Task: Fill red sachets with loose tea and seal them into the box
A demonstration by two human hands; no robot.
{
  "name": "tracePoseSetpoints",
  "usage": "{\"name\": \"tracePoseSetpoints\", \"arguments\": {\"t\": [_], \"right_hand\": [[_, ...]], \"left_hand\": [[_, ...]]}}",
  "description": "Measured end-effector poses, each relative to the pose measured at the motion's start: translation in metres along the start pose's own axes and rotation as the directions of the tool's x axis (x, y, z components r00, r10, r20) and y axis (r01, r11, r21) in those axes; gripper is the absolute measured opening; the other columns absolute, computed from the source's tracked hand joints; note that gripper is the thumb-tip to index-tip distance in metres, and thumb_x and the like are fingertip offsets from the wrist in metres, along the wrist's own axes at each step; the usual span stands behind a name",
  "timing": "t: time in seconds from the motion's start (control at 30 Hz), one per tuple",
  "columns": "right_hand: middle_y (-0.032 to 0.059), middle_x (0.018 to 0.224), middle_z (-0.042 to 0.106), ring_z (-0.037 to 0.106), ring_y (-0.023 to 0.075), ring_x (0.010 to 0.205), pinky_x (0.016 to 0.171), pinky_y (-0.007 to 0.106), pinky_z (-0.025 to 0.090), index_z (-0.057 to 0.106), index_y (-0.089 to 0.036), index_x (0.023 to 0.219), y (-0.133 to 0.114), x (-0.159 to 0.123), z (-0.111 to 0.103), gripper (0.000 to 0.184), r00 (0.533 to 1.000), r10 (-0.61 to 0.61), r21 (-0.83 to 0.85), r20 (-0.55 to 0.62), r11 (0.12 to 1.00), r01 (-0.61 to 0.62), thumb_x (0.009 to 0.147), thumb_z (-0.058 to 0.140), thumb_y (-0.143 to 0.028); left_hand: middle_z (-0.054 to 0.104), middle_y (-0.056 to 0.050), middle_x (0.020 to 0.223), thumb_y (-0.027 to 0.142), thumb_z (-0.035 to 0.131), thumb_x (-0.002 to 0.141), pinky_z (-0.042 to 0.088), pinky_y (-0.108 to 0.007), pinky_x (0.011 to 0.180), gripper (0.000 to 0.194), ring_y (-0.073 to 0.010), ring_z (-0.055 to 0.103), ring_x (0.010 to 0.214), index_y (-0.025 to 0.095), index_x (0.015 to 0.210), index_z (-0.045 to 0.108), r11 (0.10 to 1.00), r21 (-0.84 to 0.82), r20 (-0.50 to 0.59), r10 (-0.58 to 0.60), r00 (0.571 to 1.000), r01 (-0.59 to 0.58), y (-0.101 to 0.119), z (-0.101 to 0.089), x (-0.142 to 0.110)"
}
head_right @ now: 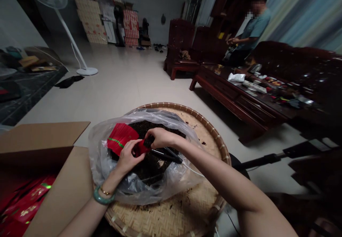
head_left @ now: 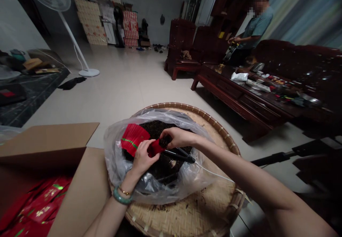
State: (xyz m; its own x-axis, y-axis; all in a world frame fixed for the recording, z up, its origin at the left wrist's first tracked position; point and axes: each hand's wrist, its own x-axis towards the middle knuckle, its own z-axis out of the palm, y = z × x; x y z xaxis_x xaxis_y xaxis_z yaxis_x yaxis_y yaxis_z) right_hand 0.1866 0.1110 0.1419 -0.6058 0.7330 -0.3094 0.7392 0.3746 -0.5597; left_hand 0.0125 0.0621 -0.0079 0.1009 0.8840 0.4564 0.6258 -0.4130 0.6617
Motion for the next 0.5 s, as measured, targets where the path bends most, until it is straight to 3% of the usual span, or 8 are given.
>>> {"name": "tracePoseSetpoints", "arguments": {"t": [0.17,0.33,0.5], "right_hand": [[0.0050,0.091,0.063,0.058,0.0125,0.072,0.062,0.021,0.044,0.059,-0.011,0.108,-0.002,0.000,0.009,0.048,0.994,0.057,0.031,-0.095,0.998,-0.054,0.061,0.065,-0.006],[0.0076,0.100,0.062,0.060,0.0136,0.080,0.067,0.023,0.047,0.057,-0.012,0.112,-0.001,0.002,0.021,0.052,0.977,0.021,0.121,-0.213,0.993,0.005,0.061,0.065,-0.005],[0.0069,0.092,0.067,0.062,0.0164,0.084,0.075,0.027,0.048,0.061,-0.014,0.106,-0.002,-0.003,0.023,0.036,0.977,-0.039,0.172,-0.208,0.982,0.076,0.071,0.055,-0.005]], "left_hand": [[0.061,-0.006,0.101,0.025,0.067,0.069,0.051,-0.034,0.070,0.044,-0.0216,0.060,0.086,0.020,0.110,0.054,1.000,0.003,-0.002,-0.003,1.000,0.003,0.001,0.000,0.000],[0.061,-0.005,0.098,0.027,0.068,0.068,0.050,-0.034,0.071,0.043,-0.0209,0.060,0.085,0.021,0.108,0.054,1.000,-0.005,-0.028,0.010,1.000,-0.010,0.000,0.002,0.000],[0.061,-0.005,0.096,0.030,0.068,0.069,0.050,-0.034,0.071,0.042,-0.0212,0.060,0.085,0.021,0.107,0.054,1.000,-0.005,-0.033,0.000,0.999,-0.001,-0.002,0.003,-0.001]]}}
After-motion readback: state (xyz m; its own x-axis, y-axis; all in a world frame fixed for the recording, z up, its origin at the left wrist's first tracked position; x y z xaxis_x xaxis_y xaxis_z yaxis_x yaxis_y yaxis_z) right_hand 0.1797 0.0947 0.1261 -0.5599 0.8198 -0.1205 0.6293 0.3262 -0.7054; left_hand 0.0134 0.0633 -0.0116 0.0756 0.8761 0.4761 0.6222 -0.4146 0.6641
